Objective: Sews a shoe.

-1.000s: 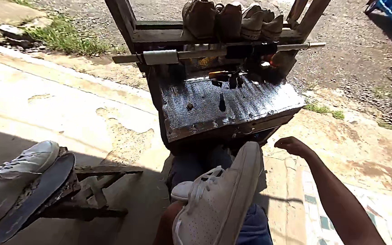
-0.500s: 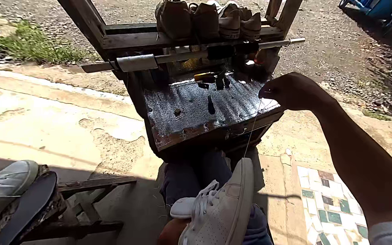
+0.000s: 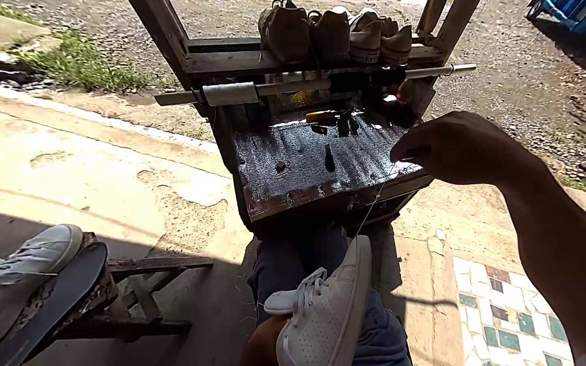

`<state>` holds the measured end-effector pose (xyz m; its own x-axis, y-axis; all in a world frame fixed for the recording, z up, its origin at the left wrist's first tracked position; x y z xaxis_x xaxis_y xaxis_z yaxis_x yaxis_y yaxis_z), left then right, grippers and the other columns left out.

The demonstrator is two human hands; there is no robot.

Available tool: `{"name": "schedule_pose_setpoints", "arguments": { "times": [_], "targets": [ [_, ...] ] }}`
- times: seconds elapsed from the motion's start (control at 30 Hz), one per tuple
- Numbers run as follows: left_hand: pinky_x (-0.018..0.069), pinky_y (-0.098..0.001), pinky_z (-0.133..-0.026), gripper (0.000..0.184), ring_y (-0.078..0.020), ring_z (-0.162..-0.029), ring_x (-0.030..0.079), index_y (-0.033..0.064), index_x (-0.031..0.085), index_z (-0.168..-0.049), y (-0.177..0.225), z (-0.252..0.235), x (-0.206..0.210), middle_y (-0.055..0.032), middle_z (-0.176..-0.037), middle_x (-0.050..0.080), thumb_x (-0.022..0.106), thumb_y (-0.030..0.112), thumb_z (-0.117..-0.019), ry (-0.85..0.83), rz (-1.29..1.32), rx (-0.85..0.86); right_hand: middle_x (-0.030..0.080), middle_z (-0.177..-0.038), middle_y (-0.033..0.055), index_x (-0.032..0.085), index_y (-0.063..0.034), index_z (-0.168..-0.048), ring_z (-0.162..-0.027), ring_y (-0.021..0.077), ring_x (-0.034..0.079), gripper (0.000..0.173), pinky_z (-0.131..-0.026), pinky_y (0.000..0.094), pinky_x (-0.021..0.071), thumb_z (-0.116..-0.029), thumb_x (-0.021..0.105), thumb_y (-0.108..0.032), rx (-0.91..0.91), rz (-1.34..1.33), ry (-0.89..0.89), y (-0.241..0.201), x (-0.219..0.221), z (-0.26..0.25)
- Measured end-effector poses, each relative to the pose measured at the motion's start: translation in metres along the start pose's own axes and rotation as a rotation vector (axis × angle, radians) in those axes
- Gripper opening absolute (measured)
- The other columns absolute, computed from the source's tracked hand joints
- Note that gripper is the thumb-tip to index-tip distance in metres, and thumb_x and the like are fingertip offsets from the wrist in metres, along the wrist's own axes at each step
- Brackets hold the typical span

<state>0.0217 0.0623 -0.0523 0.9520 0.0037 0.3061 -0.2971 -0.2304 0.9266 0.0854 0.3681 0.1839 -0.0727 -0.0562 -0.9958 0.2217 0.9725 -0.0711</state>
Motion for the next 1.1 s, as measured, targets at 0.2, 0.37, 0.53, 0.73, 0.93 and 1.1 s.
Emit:
{"name": "schedule_pose_setpoints", "arguments": {
  "times": [0.2,0.37,0.53,0.73,0.93,1.1],
  "targets": [
    [0.0482,-0.0071,-0.091,0.027,0.0153,-0.098,0.064,0.0254,0.078,-0.108,-0.006,0.015,-0.011,0.0202,-0.104,0.075,0.057,0.01,-0.0991,0.198,0.287,0.038,0.073,-0.087,0.0015,0.077,-0.0261,-0.106,-0.082,0.0242,0.07,0.019,-0.07,0.0574,0.0518,-0.1037,0.059,-0.031,0.062,0.021,-0.068,0.03,0.019,0.001],
    [0.0467,-0.0056,-0.091,0.031,0.0166,-0.098,0.062,0.0198,0.077,-0.106,-0.011,0.018,-0.015,0.0197,-0.103,0.074,0.052,0.003,-0.0999,0.198,0.226,0.101,0.072,-0.084,0.0023,0.078,-0.0227,-0.105,-0.078,0.0217,0.068,0.021,-0.071,0.0552,0.0518,-0.1047,0.059,-0.031,0.124,-0.075,-0.082,0.055,0.033,-0.002],
    [0.0475,-0.0065,-0.092,0.028,0.0151,-0.1,0.064,0.021,0.077,-0.107,-0.015,0.013,-0.013,0.0182,-0.105,0.075,0.054,0.008,-0.1002,0.19,0.308,0.041,0.069,-0.081,0.0003,0.078,-0.0203,-0.103,-0.074,0.0156,0.064,0.022,-0.07,0.0485,0.051,-0.1046,0.059,-0.031,0.157,-0.17,-0.058,0.069,0.038,-0.001],
    [0.0513,-0.0112,-0.094,0.024,0.0084,-0.101,0.068,0.0241,0.079,-0.11,-0.021,0.001,0.0,0.0136,-0.108,0.077,0.062,0.013,-0.0972,0.092,0.632,-0.076,0.07,-0.08,-0.0081,0.078,-0.0211,-0.102,-0.067,0.0007,0.06,0.014,-0.065,0.0292,0.0514,-0.101,0.065,-0.025,0.066,-0.305,0.0,0.033,0.021,0.013],
    [0.0524,-0.0147,-0.096,0.025,0.0053,-0.105,0.068,0.0266,0.077,-0.116,-0.035,-0.009,-0.003,0.0123,-0.113,0.076,0.071,0.02,-0.0933,0.003,0.566,-0.137,0.071,-0.084,-0.012,0.077,-0.0272,-0.1,-0.072,0.003,0.064,0.019,-0.063,0.0356,0.0545,-0.0987,0.059,-0.023,-0.109,-0.204,0.042,-0.022,0.014,0.028],
    [0.0523,-0.015,-0.096,0.039,0.0088,-0.106,0.065,0.028,0.074,-0.119,-0.058,-0.016,-0.01,0.0176,-0.114,0.074,0.084,0.023,-0.0816,0.007,0.171,-0.144,0.067,-0.079,-0.0147,0.074,-0.028,-0.093,-0.063,0.0013,0.06,0.019,-0.051,0.0295,0.0496,-0.0949,0.056,-0.022,-0.243,-0.107,0.106,-0.068,0.015,0.046]
  ]
}}
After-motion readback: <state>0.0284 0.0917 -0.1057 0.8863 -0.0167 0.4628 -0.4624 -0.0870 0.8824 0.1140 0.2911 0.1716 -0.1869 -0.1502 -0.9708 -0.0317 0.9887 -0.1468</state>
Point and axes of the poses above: each hand's wrist, its own z-axis away from the middle knuckle, its own x-axis out of the palm, y = z × x, the point moved 8 cm from there along -z, towards the middle knuckle
